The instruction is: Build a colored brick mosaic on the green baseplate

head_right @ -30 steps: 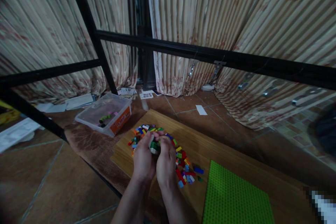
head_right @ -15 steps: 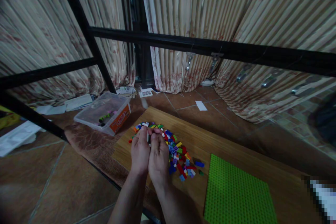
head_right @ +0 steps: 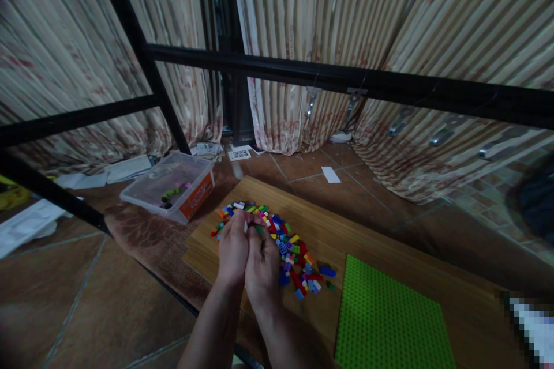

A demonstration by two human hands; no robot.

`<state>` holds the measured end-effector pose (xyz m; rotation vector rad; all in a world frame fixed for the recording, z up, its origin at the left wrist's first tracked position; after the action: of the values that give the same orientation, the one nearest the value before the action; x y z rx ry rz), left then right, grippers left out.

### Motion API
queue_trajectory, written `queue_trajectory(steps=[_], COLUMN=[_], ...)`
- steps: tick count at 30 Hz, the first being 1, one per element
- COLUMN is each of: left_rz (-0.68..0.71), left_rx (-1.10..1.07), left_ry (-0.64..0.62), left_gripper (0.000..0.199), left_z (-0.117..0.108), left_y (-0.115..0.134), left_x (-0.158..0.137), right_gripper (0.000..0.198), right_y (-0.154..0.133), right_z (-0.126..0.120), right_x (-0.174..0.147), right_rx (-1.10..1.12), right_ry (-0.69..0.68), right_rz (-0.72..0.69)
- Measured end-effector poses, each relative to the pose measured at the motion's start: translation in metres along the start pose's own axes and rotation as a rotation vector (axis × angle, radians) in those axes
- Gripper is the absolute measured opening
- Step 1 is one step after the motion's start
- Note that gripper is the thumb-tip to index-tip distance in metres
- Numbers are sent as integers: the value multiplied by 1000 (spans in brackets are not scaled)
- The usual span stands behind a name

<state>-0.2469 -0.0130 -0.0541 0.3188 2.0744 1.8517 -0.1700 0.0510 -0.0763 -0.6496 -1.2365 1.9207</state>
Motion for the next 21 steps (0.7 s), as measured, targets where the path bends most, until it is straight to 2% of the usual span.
queue_trajectory(steps=[2,5,8,10,13,16,18,21], left_rz=[-15,-115,-240,-237,-159,-150,-149,-124], left_rx=[-23,-234,-448,-420,-200,-79,-60,-13], left_ry=[-8,-27,-13,65,195,233,250,241], left_gripper=[38,34,30,30,30,30,27,27], left_z=[3,12,19,13,1,1,2,5], left_y=[-4,-21,-43,-53,-63,-74,-77,-72], left_x=[1,5,12,19,29,34,35,33], right_gripper=[35,35,38,38,33,29,27,24], right_y=[5,12,15,12,5,5,8,13], right_z=[-6,-16,-19,-18,-14,-9,-4,4], right_x=[0,2,13,27,49,63,66,63], right_rx=[24,110,105,-53,-470,-864,-990,-1056], right_ry=[53,136,101,16,-118,-197,-246,-322], right_rz=[8,48,78,51,-46,-122,-144,-149])
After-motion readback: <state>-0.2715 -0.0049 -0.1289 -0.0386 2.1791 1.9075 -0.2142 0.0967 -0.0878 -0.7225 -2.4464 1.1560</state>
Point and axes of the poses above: each hand's wrist, its own x-axis towards the middle knuckle, its own z-axis out of the palm, y = z × x, the point moved 10 cm from there along x, towards the middle knuckle, and after that the axes turned 14 degrees about x, right-handed, at the moved point
